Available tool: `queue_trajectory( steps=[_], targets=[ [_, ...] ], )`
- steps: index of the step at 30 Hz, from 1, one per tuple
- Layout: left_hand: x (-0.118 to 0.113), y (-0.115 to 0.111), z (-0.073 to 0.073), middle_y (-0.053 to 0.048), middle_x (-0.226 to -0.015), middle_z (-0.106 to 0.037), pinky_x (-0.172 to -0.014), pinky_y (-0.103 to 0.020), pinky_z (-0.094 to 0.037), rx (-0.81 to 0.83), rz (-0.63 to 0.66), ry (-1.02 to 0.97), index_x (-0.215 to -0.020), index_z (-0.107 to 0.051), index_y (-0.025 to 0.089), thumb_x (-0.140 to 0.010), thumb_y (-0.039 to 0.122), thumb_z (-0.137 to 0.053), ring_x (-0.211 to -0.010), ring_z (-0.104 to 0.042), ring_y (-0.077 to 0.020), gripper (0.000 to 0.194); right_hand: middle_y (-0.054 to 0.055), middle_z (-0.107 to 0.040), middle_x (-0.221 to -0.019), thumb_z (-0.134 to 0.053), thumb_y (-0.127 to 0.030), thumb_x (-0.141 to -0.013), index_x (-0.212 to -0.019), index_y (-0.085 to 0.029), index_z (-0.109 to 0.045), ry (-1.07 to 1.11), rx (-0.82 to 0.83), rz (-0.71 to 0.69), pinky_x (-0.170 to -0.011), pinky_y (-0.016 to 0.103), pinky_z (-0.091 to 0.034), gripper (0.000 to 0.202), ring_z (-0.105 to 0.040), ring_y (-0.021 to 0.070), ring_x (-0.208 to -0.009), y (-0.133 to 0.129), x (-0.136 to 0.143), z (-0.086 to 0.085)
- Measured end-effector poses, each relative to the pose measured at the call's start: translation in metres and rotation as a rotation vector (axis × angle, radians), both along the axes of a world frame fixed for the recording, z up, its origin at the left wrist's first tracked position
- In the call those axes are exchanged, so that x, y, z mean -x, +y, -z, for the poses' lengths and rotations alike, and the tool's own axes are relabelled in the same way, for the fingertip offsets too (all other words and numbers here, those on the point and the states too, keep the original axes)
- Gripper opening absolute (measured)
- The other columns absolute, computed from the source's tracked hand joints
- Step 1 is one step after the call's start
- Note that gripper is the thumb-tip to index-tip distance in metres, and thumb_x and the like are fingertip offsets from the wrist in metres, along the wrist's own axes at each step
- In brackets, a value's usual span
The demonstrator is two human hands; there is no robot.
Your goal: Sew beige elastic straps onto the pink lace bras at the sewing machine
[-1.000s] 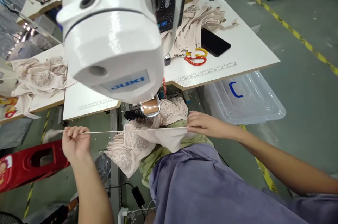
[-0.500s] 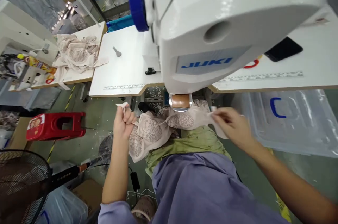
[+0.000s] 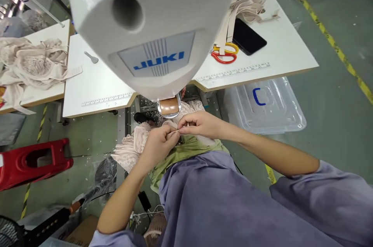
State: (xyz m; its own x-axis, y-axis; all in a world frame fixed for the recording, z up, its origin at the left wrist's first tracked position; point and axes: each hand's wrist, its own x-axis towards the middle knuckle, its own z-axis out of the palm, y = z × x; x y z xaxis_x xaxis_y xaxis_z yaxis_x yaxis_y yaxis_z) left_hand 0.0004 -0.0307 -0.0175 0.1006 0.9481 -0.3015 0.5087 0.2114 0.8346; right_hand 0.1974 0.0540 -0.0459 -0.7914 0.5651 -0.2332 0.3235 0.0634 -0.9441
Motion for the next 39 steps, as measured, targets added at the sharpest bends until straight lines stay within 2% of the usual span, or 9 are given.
queue_trajectory(
  steps=[5, 7, 10, 12, 15, 22, 28, 32, 39],
  targets=[
    [0.004, 0.0, 0.028, -0.006, -0.085, -0.067, -0.077, -0.034, -0.046, -0.182, -0.209, 0.072, -0.084, -0.071, 0.021, -0.075, 0.036, -0.078, -0.084, -0.061, -0.0239, 0.019, 0.0, -0.064, -0.076, -0.061, -0.036, -0.087, -0.082, -0.018, -0.066, -0.058, -0.036, 0.099, -0.063, 0.026, -0.039, 0.019, -0.055, 0.0146, -0.069, 0.011, -0.003, 0.024],
    [-0.005, -0.009, 0.046, -0.01, -0.1, -0.068, -0.09, -0.04, -0.048, -0.137, -0.407, -0.168, -0.089, -0.071, 0.022, -0.072, 0.041, -0.081, -0.103, -0.061, -0.0282, 0.028, -0.001, -0.058, -0.078, -0.057, -0.038, -0.089, -0.084, -0.02, -0.058, 0.041, 0.038, 0.404, -0.064, 0.026, -0.04, 0.019, -0.051, 0.014, -0.07, 0.008, 0.0, 0.038],
    [-0.032, -0.022, 0.072, -0.015, -0.099, -0.071, -0.089, -0.048, -0.052, 0.211, -0.243, -0.728, -0.093, -0.074, 0.021, -0.068, 0.063, -0.08, -0.105, -0.065, -0.033, 0.049, -0.003, -0.048, -0.076, -0.052, -0.04, -0.092, -0.085, -0.022, -0.048, 0.169, 0.134, 0.733, -0.061, 0.026, -0.04, 0.019, -0.045, 0.0133, -0.066, -0.009, 0.013, 0.05],
    [-0.049, -0.024, 0.084, -0.018, -0.104, -0.073, -0.087, -0.051, -0.055, 0.291, -0.164, -0.877, -0.098, -0.075, 0.019, -0.066, 0.082, -0.069, -0.108, -0.067, -0.0365, 0.071, -0.003, -0.045, -0.074, -0.051, -0.042, -0.095, -0.09, -0.024, -0.046, 0.21, 0.121, 0.774, -0.058, 0.027, -0.039, 0.019, -0.043, 0.0138, -0.064, -0.026, 0.023, 0.052],
    [-0.067, -0.018, 0.092, -0.018, -0.122, -0.07, -0.1, -0.047, -0.052, 0.227, -0.365, -1.02, -0.111, -0.071, 0.018, -0.066, 0.087, -0.063, -0.123, -0.062, -0.0347, 0.083, -0.002, -0.048, -0.076, -0.049, -0.046, -0.098, -0.097, -0.024, -0.046, 0.251, 0.022, 0.758, -0.059, 0.03, -0.042, 0.021, -0.047, 0.015, -0.063, -0.05, 0.035, 0.052],
    [-0.067, -0.014, 0.074, -0.009, -0.11, -0.072, -0.096, -0.033, -0.052, -0.021, -0.809, -0.753, -0.108, -0.067, 0.018, -0.087, 0.054, -0.067, -0.113, -0.066, -0.0234, 0.041, 0.002, -0.06, -0.084, -0.048, -0.041, -0.1, -0.093, -0.024, -0.051, 0.238, -0.099, 0.649, -0.066, 0.032, -0.05, 0.019, -0.059, 0.0173, -0.073, -0.061, 0.033, 0.062],
    [-0.035, -0.02, 0.038, -0.001, -0.066, -0.062, -0.069, -0.028, -0.048, 0.051, -0.35, -0.346, -0.073, -0.06, 0.018, -0.097, 0.05, -0.053, -0.066, -0.06, -0.0151, 0.041, 0.011, -0.064, -0.118, -0.065, -0.041, -0.09, -0.113, -0.022, -0.059, 0.173, -0.571, 0.34, -0.096, 0.043, -0.047, 0.03, -0.059, 0.0274, -0.113, -0.027, -0.008, 0.04],
    [-0.024, -0.023, 0.024, 0.003, -0.059, -0.053, -0.059, -0.026, -0.04, 0.139, -0.132, -0.254, -0.07, -0.056, 0.019, -0.095, 0.049, -0.055, -0.056, -0.051, -0.0125, 0.039, -0.002, -0.061, -0.078, -0.059, -0.034, -0.091, -0.102, -0.022, -0.056, 0.055, -0.39, -0.117, -0.06, 0.027, -0.042, 0.016, -0.056, 0.0138, -0.066, -0.02, -0.021, 0.029],
    [-0.014, -0.024, 0.023, -0.001, -0.079, -0.069, -0.078, -0.028, -0.051, 0.187, -0.347, -0.488, -0.101, -0.068, 0.017, -0.091, 0.041, -0.066, -0.077, -0.065, -0.016, 0.026, -0.003, -0.056, -0.07, -0.055, -0.017, -0.086, -0.087, -0.021, -0.061, 0.015, -0.452, 0.372, -0.056, 0.026, -0.037, 0.007, -0.044, 0.0102, -0.054, -0.027, -0.024, 0.034]
  ],
)
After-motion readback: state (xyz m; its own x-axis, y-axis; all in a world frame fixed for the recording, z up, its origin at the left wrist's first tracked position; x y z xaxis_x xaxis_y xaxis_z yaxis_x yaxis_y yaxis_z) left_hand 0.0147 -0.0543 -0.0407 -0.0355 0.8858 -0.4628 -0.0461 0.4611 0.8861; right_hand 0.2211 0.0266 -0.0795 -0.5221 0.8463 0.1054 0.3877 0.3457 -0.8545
